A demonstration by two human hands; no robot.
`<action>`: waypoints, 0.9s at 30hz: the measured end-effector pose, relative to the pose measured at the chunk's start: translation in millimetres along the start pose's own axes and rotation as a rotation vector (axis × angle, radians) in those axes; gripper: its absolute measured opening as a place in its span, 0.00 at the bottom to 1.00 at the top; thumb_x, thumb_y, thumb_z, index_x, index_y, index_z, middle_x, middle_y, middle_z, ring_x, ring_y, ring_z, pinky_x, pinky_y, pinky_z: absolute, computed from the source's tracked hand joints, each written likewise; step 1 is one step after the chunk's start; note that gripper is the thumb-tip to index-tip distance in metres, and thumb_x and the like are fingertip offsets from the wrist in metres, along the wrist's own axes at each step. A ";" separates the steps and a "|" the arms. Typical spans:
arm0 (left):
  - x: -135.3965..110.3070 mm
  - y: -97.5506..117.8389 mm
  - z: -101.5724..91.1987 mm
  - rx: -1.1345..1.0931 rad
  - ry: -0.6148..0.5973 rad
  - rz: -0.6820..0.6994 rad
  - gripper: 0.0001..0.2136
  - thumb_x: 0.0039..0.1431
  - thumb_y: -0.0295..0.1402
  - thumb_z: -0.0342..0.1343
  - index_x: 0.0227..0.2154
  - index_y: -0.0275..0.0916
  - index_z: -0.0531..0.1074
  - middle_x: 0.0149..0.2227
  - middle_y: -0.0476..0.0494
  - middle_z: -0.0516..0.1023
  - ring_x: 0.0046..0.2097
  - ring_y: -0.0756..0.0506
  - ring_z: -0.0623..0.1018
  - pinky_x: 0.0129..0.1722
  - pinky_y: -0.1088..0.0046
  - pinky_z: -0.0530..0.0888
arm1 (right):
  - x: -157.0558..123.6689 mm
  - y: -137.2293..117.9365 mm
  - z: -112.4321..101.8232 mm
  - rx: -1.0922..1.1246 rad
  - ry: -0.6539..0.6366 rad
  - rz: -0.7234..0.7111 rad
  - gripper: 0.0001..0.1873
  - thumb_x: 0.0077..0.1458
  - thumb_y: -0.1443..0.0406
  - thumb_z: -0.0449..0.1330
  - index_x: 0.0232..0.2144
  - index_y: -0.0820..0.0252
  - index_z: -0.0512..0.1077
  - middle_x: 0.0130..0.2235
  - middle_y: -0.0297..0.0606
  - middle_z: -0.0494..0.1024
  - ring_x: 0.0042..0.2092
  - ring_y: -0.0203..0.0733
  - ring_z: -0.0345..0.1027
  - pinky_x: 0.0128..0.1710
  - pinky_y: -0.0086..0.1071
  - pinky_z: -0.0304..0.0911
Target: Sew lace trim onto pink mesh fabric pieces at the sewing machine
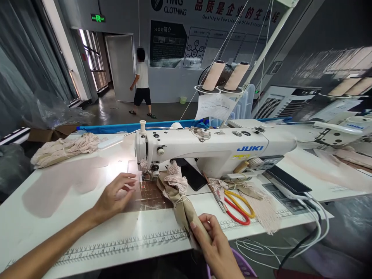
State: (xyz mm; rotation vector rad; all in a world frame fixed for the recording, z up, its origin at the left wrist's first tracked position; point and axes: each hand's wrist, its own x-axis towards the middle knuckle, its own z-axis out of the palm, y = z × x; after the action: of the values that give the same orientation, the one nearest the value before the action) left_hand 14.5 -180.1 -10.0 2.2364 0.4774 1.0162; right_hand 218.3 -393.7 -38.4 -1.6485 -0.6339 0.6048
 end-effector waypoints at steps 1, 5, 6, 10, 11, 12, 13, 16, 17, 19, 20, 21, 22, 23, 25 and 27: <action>-3.2 -6.8 -9.0 0.052 0.038 0.035 0.08 0.62 0.31 0.54 0.43 0.39 0.73 0.48 0.41 0.73 0.41 0.48 0.79 0.37 0.71 0.81 | 2.8 -2.5 -1.9 0.032 -0.008 0.036 0.27 0.46 0.40 0.61 0.30 0.55 0.61 0.25 0.30 0.69 0.26 0.36 0.58 0.25 0.28 0.55; -11.4 -26.4 -33.1 0.172 0.255 -0.122 0.09 0.62 0.37 0.54 0.42 0.40 0.74 0.42 0.44 0.75 0.35 0.50 0.77 0.35 0.74 0.79 | 30.1 -19.6 -13.5 0.094 0.017 0.133 0.29 0.44 0.39 0.62 0.33 0.55 0.63 0.20 0.27 0.67 0.22 0.34 0.58 0.21 0.26 0.52; -12.1 -28.4 -35.7 0.173 0.293 -0.169 0.11 0.62 0.39 0.54 0.43 0.41 0.73 0.42 0.45 0.75 0.35 0.50 0.77 0.35 0.75 0.79 | 41.4 -25.4 -15.7 0.089 0.038 0.119 0.30 0.43 0.39 0.62 0.33 0.55 0.64 0.21 0.28 0.68 0.22 0.35 0.60 0.21 0.26 0.53; -13.7 -26.1 -35.8 0.153 0.301 -0.226 0.13 0.60 0.42 0.55 0.43 0.42 0.74 0.43 0.45 0.76 0.37 0.49 0.77 0.39 0.73 0.79 | 98.9 -45.6 -11.2 -0.091 0.075 -0.067 0.30 0.39 0.42 0.64 0.34 0.59 0.68 0.24 0.37 0.75 0.26 0.42 0.69 0.22 0.30 0.62; -14.2 -24.4 -34.6 0.156 0.288 -0.218 0.13 0.60 0.42 0.55 0.43 0.42 0.74 0.43 0.45 0.76 0.36 0.49 0.77 0.39 0.73 0.79 | 114.6 -48.0 -6.0 -0.120 0.091 -0.103 0.29 0.40 0.43 0.63 0.34 0.60 0.69 0.24 0.39 0.75 0.25 0.43 0.69 0.21 0.31 0.62; -14.8 -23.0 -33.3 0.160 0.269 -0.208 0.12 0.60 0.42 0.55 0.43 0.42 0.74 0.43 0.46 0.75 0.36 0.50 0.77 0.39 0.74 0.79 | 130.1 -49.2 0.3 -0.139 0.107 -0.129 0.28 0.41 0.43 0.62 0.33 0.61 0.69 0.24 0.40 0.76 0.25 0.44 0.70 0.21 0.32 0.63; -15.4 -21.8 -32.2 0.167 0.254 -0.197 0.12 0.61 0.42 0.55 0.43 0.43 0.74 0.44 0.46 0.75 0.35 0.50 0.77 0.38 0.74 0.78 | 145.3 -49.6 7.3 -0.160 0.128 -0.161 0.27 0.43 0.44 0.61 0.33 0.62 0.70 0.24 0.41 0.76 0.25 0.45 0.70 0.22 0.32 0.64; -16.7 -21.3 -30.4 0.199 0.228 -0.168 0.11 0.62 0.41 0.55 0.43 0.43 0.73 0.45 0.46 0.75 0.34 0.51 0.76 0.37 0.76 0.78 | 186.5 -50.4 27.9 -0.247 0.187 -0.283 0.23 0.49 0.49 0.59 0.34 0.63 0.73 0.27 0.44 0.77 0.33 0.52 0.73 0.30 0.36 0.68; -16.9 -21.8 -30.3 0.211 0.225 -0.160 0.10 0.62 0.40 0.54 0.43 0.43 0.73 0.45 0.46 0.75 0.34 0.51 0.76 0.37 0.76 0.78 | 197.9 -51.7 33.4 -0.281 0.198 -0.324 0.20 0.50 0.51 0.58 0.35 0.63 0.73 0.30 0.45 0.78 0.37 0.54 0.74 0.34 0.38 0.69; -16.9 -23.0 -30.5 0.234 0.226 -0.146 0.10 0.62 0.40 0.54 0.42 0.43 0.73 0.45 0.46 0.74 0.34 0.51 0.76 0.36 0.76 0.78 | 214.4 -55.7 41.5 -0.351 0.200 -0.406 0.16 0.51 0.58 0.57 0.38 0.62 0.74 0.35 0.48 0.79 0.44 0.57 0.72 0.42 0.43 0.68; -16.9 -23.3 -30.6 0.247 0.226 -0.137 0.10 0.62 0.40 0.54 0.42 0.43 0.73 0.46 0.46 0.74 0.34 0.51 0.77 0.36 0.76 0.77 | 218.4 -57.5 44.1 -0.386 0.192 -0.448 0.16 0.51 0.61 0.57 0.40 0.63 0.74 0.38 0.49 0.79 0.48 0.58 0.70 0.46 0.45 0.67; -16.9 -23.2 -30.6 0.261 0.227 -0.128 0.10 0.62 0.40 0.54 0.42 0.42 0.73 0.46 0.45 0.74 0.34 0.51 0.77 0.35 0.76 0.77 | 218.7 -58.3 45.8 -0.420 0.181 -0.489 0.16 0.51 0.64 0.56 0.42 0.63 0.74 0.40 0.51 0.79 0.50 0.59 0.69 0.49 0.48 0.65; -16.9 -22.7 -30.6 0.276 0.224 -0.117 0.10 0.62 0.40 0.54 0.41 0.42 0.73 0.46 0.45 0.74 0.34 0.51 0.77 0.35 0.76 0.77 | 215.1 -57.8 46.6 -0.452 0.167 -0.528 0.17 0.50 0.66 0.55 0.43 0.64 0.73 0.43 0.53 0.78 0.52 0.60 0.67 0.52 0.50 0.63; -16.9 -21.6 -30.4 0.289 0.219 -0.103 0.10 0.63 0.40 0.53 0.41 0.42 0.73 0.46 0.44 0.74 0.35 0.50 0.78 0.35 0.75 0.78 | 207.5 -55.6 46.5 -0.483 0.155 -0.565 0.18 0.51 0.67 0.54 0.44 0.65 0.73 0.45 0.54 0.76 0.54 0.61 0.65 0.54 0.53 0.60; -17.2 -18.2 -29.6 0.310 0.203 -0.071 0.10 0.63 0.40 0.53 0.42 0.41 0.73 0.46 0.43 0.74 0.36 0.49 0.78 0.35 0.74 0.78 | 181.8 -46.8 43.1 -0.539 0.131 -0.627 0.17 0.52 0.67 0.53 0.45 0.66 0.72 0.49 0.56 0.74 0.56 0.62 0.62 0.57 0.58 0.56; -17.7 -14.2 -27.9 0.332 0.187 -0.042 0.10 0.64 0.39 0.52 0.42 0.41 0.73 0.46 0.43 0.74 0.36 0.48 0.79 0.35 0.73 0.78 | 147.5 -35.8 35.5 -0.580 0.106 -0.673 0.18 0.54 0.65 0.55 0.47 0.65 0.72 0.53 0.57 0.70 0.57 0.61 0.61 0.57 0.58 0.56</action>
State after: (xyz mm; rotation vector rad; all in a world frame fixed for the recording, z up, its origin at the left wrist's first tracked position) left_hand -19.2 -168.4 -15.0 2.4154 0.8238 1.2022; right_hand 296.4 -260.8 -15.2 -1.8190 -1.2928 -0.1786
